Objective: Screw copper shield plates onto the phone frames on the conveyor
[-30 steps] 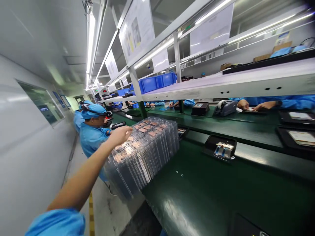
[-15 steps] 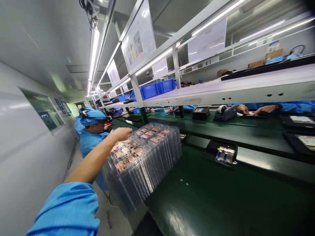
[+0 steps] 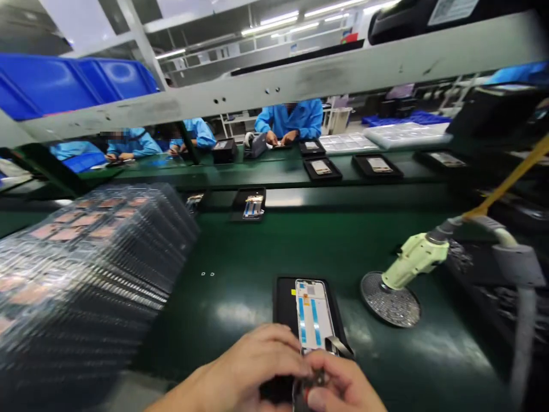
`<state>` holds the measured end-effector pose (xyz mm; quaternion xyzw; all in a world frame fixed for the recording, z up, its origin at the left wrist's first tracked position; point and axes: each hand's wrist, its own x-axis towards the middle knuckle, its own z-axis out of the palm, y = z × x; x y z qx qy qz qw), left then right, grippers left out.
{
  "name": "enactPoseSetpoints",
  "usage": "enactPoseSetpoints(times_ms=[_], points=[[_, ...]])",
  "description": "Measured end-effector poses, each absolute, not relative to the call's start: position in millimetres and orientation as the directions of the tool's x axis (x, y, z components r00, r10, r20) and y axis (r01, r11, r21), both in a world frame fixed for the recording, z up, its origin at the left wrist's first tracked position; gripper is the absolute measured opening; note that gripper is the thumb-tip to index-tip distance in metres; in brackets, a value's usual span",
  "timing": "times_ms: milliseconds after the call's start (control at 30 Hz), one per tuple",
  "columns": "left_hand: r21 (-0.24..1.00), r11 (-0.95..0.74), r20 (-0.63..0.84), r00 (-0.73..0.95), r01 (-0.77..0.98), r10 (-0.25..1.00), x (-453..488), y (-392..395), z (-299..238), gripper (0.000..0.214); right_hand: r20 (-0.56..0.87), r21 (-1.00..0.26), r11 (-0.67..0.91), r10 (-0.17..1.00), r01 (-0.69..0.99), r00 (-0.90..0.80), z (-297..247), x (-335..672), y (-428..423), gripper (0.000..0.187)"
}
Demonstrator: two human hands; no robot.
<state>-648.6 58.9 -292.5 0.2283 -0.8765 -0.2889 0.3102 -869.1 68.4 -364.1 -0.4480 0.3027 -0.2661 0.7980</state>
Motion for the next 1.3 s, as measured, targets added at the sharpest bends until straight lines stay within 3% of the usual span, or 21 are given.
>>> enactPoseSetpoints(times_ms=[100, 200, 300, 433, 533, 633, 800, 1000, 1167, 1300], points=[[0.604, 0.692, 0.398, -0.602, -0.396, -0.692, -659, 8, -328, 0.048, -0.312, -0.908, 0.401, -0.841, 0.122, 0.441, -364, -897, 42, 0.048], [0.503, 0.506, 0.326, -0.388, -0.7, -0.862, -672, -36, -360, 0.017, -0.163, -0.986, 0.166, -0.981, 0.022, 0.104, -361, -919, 1, 0.047], [0.453, 0.413, 0.275, -0.317, -0.79, -0.908, -689, -61, -380, 0.011, -0.008, -0.987, 0.008, -1.0, -0.158, 0.003, -362, -920, -35, 0.046], [0.42, 0.386, 0.217, -0.322, -0.822, -0.922, -695, -56, -384, 0.018, 0.15, -0.845, -0.195, -0.98, -0.498, 0.129, -371, -905, -58, 0.031], [0.374, 0.341, 0.134, -0.313, -0.863, -0.94, -688, -40, -385, 0.038, 0.2, -0.754, -0.304, -0.951, -0.582, 0.237, -380, -899, -60, 0.026], [0.38, 0.37, 0.13, -0.347, -0.848, -0.929, -682, -29, -392, 0.048, 0.253, -0.714, -0.381, -0.923, -0.588, 0.29, -386, -899, -56, 0.024], [0.466, 0.459, 0.284, -0.363, -0.757, -0.887, -676, -24, -402, 0.052, 0.229, -0.706, -0.41, -0.904, -0.577, 0.361, -385, -902, -51, 0.025], [0.591, 0.475, 0.27, -0.396, -0.652, -0.878, -665, -17, -395, 0.042, 0.183, -0.685, -0.417, -0.892, -0.597, 0.412, -379, -904, -52, 0.023], [0.516, 0.49, 0.181, -0.47, -0.702, -0.864, -673, -23, -382, 0.044, 0.14, -0.75, -0.374, -0.896, -0.546, 0.421, -375, -906, -52, 0.024], [0.483, 0.508, 0.128, -0.516, -0.713, -0.847, -680, -35, -381, 0.018, 0.106, -0.803, -0.282, -0.934, -0.525, 0.34, -376, -908, -50, 0.025]])
